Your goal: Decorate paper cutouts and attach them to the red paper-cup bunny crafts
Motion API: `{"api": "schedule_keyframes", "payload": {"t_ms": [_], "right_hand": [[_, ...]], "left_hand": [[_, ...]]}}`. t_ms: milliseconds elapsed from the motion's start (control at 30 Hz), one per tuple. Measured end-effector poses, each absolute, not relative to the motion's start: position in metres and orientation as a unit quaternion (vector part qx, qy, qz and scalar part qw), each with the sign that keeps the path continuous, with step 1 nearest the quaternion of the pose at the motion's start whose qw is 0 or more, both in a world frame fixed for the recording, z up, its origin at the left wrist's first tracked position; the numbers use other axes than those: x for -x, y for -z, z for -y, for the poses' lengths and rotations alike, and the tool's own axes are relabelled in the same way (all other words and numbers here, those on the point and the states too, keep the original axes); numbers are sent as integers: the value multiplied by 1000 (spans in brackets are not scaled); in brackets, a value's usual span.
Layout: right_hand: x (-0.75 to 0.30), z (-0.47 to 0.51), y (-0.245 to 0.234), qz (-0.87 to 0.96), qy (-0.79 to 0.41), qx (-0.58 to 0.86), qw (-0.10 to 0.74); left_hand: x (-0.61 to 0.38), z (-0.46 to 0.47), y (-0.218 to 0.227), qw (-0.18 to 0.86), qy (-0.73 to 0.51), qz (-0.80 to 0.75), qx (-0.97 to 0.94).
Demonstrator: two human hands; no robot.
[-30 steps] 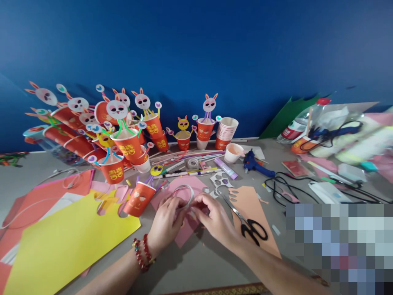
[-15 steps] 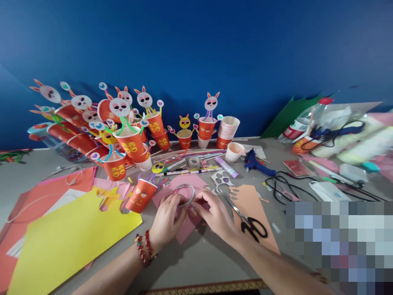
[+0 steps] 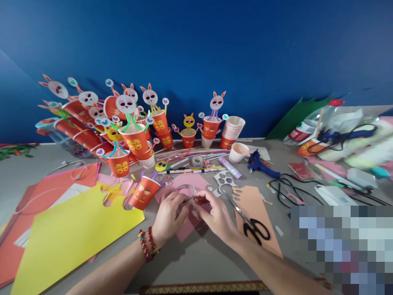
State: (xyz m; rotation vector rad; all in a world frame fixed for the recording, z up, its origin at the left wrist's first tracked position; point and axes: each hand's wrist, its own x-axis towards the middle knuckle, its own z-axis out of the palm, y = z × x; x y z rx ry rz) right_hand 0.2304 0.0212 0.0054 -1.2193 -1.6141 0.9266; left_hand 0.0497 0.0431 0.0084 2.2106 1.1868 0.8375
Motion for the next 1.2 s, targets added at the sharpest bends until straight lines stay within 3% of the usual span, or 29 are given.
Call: {"api": "schedule_keyframes", "payload": {"t_ms": [267,667,833,1067,1200], "right_hand": [[-231,-23,-5,693,-312,480,438],[-232,-16,-12,717,-309,394,485],[-237,-18,-17,684,-335,429,485],[-240,-28,-7,695,-406,451,386],[-242,-30,-6,665,-418,469,403]], "left_hand": [[-51,-43,-8,255,-327,-436,-799],[-55,-38,-4,362,-409,-450,-707],[-43,-59,0,324,-423,-464,-708],[-37,-73,8,245,-380,-439,-776],[-35,-68,-1,198,-368,-447,-791]]}}
